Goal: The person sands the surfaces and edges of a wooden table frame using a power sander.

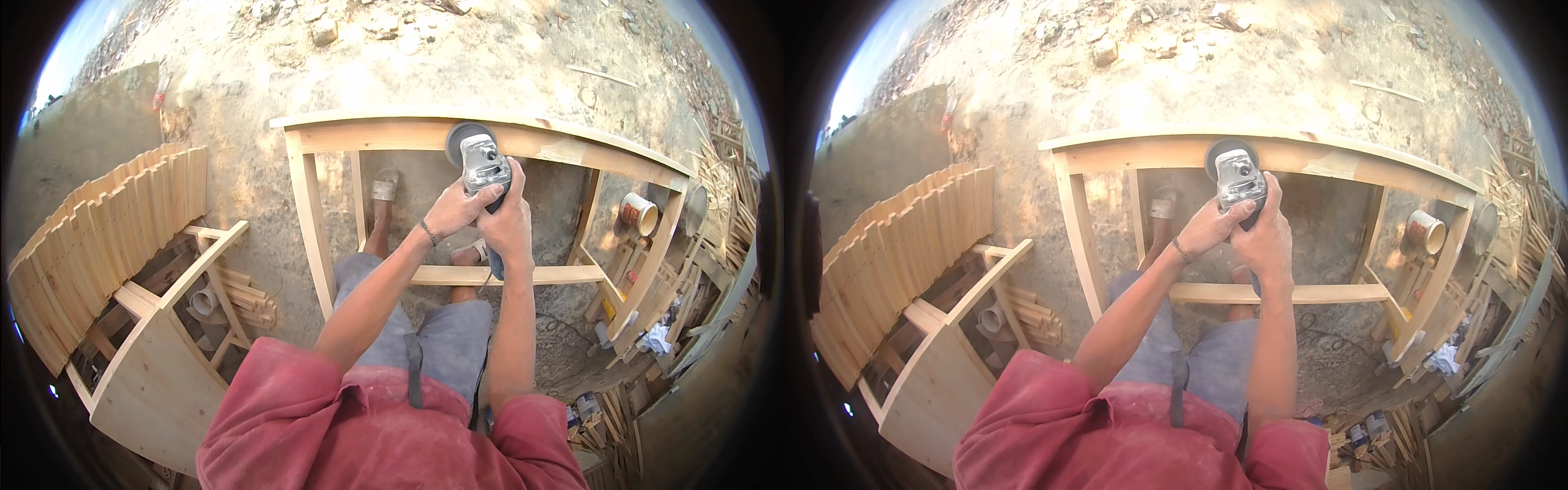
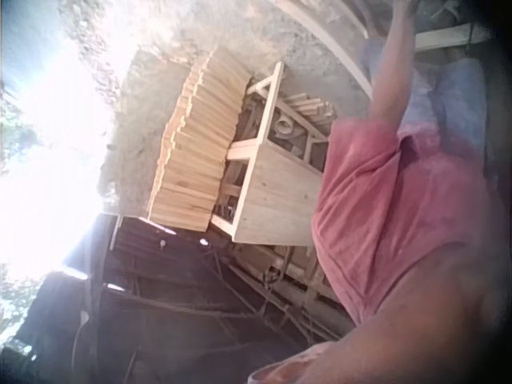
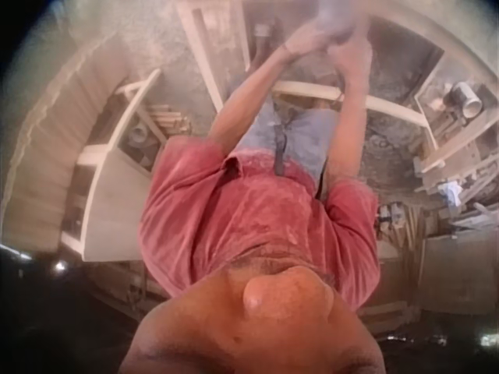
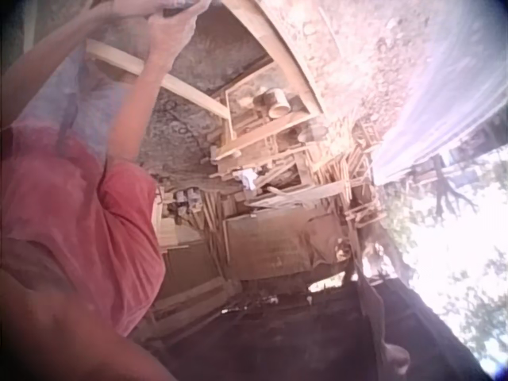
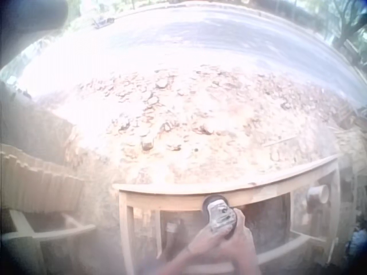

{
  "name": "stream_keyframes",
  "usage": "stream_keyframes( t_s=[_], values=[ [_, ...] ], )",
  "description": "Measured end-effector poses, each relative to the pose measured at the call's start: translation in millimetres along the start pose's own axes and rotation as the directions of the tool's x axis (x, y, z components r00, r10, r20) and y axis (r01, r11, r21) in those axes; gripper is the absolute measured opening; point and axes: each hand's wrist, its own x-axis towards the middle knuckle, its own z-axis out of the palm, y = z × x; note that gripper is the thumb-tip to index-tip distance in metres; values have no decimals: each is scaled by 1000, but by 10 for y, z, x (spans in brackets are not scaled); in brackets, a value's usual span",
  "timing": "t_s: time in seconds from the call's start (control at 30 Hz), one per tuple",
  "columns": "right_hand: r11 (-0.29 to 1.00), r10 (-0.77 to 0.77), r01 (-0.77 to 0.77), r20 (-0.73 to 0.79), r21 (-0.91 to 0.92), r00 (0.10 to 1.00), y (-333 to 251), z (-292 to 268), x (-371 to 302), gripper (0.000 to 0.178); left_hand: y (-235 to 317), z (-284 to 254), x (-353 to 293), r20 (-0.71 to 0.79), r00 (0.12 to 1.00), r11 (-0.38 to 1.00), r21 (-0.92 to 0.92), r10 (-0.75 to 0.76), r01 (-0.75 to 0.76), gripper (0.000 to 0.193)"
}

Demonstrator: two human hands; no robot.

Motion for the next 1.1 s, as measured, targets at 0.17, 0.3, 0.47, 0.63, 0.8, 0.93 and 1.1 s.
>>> stream_keyframes(
  t_s=[0.17,0.3,0.47,0.63,0.8,0.93,1.1],
  values=[
    [997,73,-72,-39,37,997,195,-271,-19,74,-22,325,180,84,996,999,34,8,-11,70],
    [991,133,-128,-108,50,985,386,-436,-108,75,32,564,291,119,991,980,198,-56,32,77],
    [971,234,-222,-183,87,955,337,-404,-131,72,159,625,416,176,975,948,309,-137,77,73],
    [989,127,-112,-171,95,977,144,-23,-133,75,197,163,155,138,979,973,195,-150,121,71],
    [998,40,-39,-18,47,999,-267,463,-156,79,142,-418,-323,5,1000,999,29,-20,20,63],
    [998,-68,67,57,20,996,-508,827,-164,81,111,-805,-645,-118,992,999,-1,36,-36,61],
    [998,-54,56,137,-9,989,-591,754,-60,81,116,-784,-637,-201,978,998,-37,48,-57,62]
  ],
)
